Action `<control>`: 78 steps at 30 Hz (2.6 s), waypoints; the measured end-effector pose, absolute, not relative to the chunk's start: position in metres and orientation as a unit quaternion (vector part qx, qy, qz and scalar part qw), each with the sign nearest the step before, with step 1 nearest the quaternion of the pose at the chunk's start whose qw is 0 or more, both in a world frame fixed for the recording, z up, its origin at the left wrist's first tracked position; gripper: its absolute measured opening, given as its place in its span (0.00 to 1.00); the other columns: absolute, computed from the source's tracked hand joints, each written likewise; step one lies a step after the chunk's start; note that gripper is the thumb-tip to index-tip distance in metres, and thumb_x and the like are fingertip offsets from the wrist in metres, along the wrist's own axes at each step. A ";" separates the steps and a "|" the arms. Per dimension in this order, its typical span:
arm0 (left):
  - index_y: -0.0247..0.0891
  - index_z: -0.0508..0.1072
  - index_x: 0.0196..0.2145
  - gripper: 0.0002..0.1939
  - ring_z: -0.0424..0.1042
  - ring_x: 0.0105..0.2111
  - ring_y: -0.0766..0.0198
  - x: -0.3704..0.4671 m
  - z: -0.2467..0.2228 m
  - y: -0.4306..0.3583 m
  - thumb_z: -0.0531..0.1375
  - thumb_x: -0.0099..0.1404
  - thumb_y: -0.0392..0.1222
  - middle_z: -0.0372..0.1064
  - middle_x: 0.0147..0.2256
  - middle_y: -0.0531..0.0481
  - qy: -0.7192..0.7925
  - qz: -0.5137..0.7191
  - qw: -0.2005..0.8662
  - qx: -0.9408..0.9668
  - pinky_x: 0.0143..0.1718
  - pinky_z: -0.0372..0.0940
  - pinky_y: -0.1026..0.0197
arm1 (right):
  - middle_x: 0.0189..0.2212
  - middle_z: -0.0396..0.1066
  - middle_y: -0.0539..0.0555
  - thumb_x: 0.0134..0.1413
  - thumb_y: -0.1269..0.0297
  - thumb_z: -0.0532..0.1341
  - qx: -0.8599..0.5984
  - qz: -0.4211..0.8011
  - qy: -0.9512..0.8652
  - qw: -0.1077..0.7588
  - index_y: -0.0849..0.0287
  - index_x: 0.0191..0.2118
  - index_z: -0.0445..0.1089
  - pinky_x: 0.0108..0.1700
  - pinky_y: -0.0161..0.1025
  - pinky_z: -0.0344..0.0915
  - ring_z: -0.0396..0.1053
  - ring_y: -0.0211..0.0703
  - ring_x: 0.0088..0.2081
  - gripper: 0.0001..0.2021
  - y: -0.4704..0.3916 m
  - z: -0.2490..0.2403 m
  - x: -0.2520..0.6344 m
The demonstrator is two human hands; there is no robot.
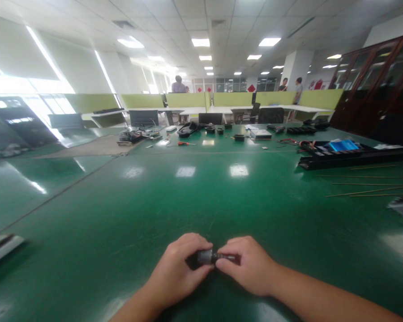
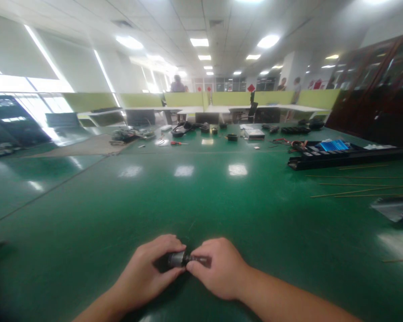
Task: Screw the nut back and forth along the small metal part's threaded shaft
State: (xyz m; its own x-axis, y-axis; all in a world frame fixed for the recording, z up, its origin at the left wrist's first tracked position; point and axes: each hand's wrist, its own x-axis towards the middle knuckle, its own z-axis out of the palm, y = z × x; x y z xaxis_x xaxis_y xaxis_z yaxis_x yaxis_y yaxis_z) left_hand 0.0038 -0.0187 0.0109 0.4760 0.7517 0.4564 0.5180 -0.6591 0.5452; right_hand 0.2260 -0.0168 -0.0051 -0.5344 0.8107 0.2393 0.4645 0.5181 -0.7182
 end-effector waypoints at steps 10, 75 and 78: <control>0.41 0.77 0.41 0.12 0.76 0.41 0.58 0.004 0.013 -0.017 0.67 0.57 0.36 0.78 0.38 0.48 0.384 0.343 0.157 0.843 0.46 0.72 0.58 | 0.21 0.64 0.46 0.61 0.61 0.61 -0.385 0.302 -0.822 0.291 0.59 0.25 0.70 0.31 0.34 0.52 0.62 0.35 0.26 0.14 -0.016 -0.007 0.226; 0.40 0.77 0.42 0.12 0.77 0.40 0.58 -0.004 0.016 -0.015 0.67 0.58 0.38 0.77 0.38 0.47 0.386 0.343 0.144 0.844 0.43 0.72 0.60 | 0.21 0.65 0.47 0.60 0.63 0.61 -0.396 0.323 -0.801 0.312 0.59 0.27 0.74 0.30 0.34 0.52 0.62 0.36 0.26 0.12 -0.017 -0.001 0.227; 0.41 0.77 0.42 0.12 0.77 0.40 0.59 -0.004 0.017 -0.015 0.67 0.58 0.37 0.77 0.39 0.47 0.387 0.341 0.142 0.845 0.43 0.72 0.60 | 0.21 0.65 0.47 0.60 0.63 0.62 -0.400 0.322 -0.799 0.314 0.59 0.26 0.73 0.29 0.34 0.52 0.62 0.36 0.26 0.11 -0.016 -0.001 0.227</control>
State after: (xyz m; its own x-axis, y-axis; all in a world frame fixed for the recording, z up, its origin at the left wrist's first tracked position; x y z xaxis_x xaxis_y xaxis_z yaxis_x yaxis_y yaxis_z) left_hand -0.0037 -0.0150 0.0166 0.4673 0.7512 0.4661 0.5581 -0.6596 0.5035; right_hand 0.2271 -0.0162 -0.0010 -0.4830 0.8410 0.2436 0.4377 0.4729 -0.7647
